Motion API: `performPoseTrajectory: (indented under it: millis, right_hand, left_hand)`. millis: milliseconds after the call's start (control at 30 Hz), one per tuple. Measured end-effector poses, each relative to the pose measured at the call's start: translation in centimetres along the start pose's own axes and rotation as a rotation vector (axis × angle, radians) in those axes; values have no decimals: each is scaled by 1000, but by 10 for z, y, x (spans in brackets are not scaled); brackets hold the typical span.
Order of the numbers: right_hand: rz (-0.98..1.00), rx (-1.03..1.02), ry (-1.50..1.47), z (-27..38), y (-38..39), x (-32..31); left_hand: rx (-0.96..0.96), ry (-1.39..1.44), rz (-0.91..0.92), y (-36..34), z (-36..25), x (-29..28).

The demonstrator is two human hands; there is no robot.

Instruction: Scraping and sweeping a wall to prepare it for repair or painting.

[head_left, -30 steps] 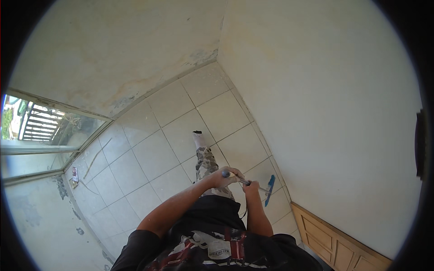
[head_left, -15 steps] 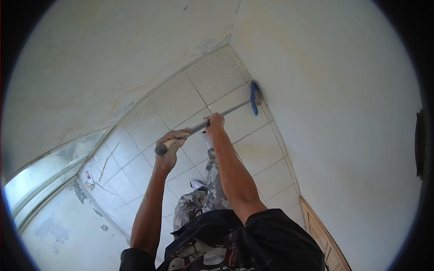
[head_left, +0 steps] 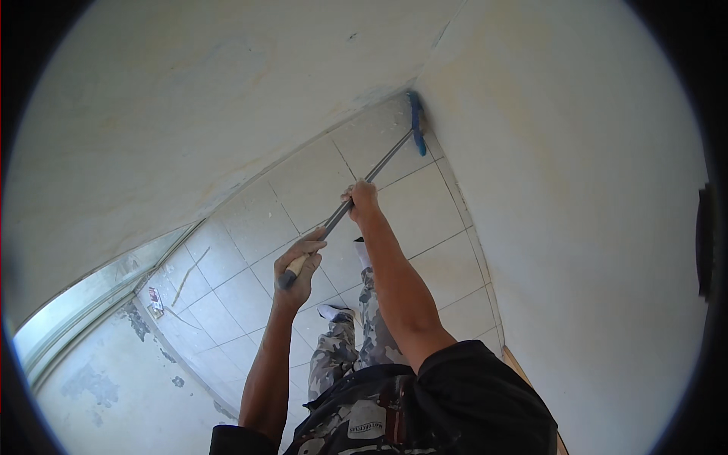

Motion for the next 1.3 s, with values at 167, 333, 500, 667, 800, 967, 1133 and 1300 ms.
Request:
performPoseTrajectory:
  millis: [167,333,500,667,800,967,1133,1300]
  right_hand:
    - [-6,60,-26,-11,66,-11]
    - [-163,-90,25,2,21,-14]
    - [-10,130,472,-35,2,-8]
    - [-54,65,160,-24,89,-32]
    - [-175,-33,177,-17,66,-48]
    - [-378,73,859,-70,-53,-38]
    - [-123,259,796,-189,1,-47]
    - [-145,75,316,-100,110,-35]
  left_hand:
    - [130,-171,171,46,-55,7]
    - [-9,109,-39,17,2,-18]
    - [4,-18,-53,29,7,-22]
    - [14,-55,108,89,-25,0]
    - [-112,61,-16,72,9,-16]
    - [-210,357,-274,45,68,-42]
    - [-199,130,-349,122,60,-78]
    - [-147,159,-224,161,24,-68]
Point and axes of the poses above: each hand's wrist, its own y-axis away from the middle knuckle, its own x-axis out of the palm, z = x × y, the point moved 9 cm from there along -y, towards the middle knuckle, and after that the axes turned 3 degrees about -z, right-handed, at the moved point
